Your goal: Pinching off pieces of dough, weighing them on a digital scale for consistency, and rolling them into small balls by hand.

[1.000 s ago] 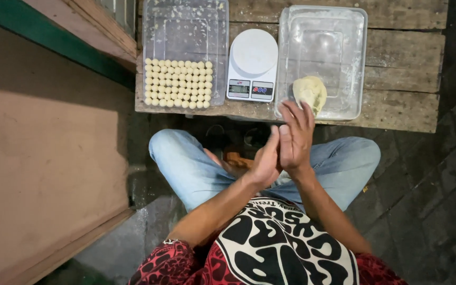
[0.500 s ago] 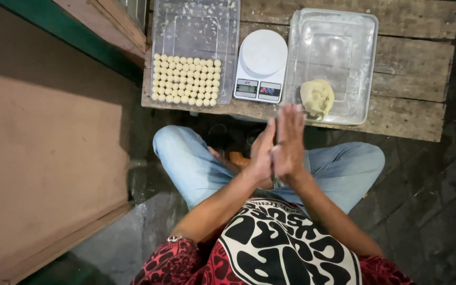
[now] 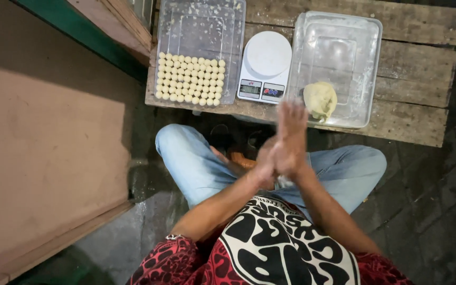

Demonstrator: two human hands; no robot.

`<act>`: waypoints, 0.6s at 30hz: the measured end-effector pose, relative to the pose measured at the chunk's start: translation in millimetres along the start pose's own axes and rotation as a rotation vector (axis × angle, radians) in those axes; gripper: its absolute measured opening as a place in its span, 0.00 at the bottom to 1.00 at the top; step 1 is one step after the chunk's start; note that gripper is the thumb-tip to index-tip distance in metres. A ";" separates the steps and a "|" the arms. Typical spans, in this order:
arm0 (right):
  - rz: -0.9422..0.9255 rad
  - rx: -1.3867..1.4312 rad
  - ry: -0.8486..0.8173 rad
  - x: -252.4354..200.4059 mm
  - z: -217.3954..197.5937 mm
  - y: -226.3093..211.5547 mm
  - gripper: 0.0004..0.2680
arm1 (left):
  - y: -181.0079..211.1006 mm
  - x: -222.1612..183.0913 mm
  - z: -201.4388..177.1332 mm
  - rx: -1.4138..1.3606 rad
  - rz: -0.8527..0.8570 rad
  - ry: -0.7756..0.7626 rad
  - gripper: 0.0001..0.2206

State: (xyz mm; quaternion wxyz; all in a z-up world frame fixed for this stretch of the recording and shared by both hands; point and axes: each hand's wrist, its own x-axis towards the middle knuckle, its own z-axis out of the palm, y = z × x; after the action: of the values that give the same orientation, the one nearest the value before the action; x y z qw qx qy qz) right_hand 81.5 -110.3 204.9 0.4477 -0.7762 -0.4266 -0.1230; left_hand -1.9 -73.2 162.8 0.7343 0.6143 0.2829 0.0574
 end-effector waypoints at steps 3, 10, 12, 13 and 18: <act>-0.071 -0.192 -0.042 12.2 -24.7 24.2 0.26 | 72.7 -3.4 -1.3 -0.759 -0.228 -0.085 0.12; -0.118 -0.088 -0.152 10.8 -10.9 -16.0 0.29 | 23.6 17.2 1.8 -0.791 -0.294 0.001 0.10; -0.042 -0.184 -0.070 11.9 -14.3 5.6 0.26 | 4.4 7.9 1.9 -0.796 -0.338 0.054 0.09; -0.040 -0.188 -0.065 6.4 -11.5 12.6 0.26 | 0.0 16.5 0.7 -0.792 -0.338 0.048 0.09; -0.024 -0.130 -0.178 -9.6 1.8 -3.0 0.26 | -28.5 45.5 -3.1 -0.824 -0.430 0.152 0.07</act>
State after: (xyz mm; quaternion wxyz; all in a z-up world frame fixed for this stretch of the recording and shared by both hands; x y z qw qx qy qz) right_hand 73.1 -113.4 200.1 0.3554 -0.8063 -0.4650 -0.0863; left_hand 27.0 -57.6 120.2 0.8895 0.1932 0.4103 0.0564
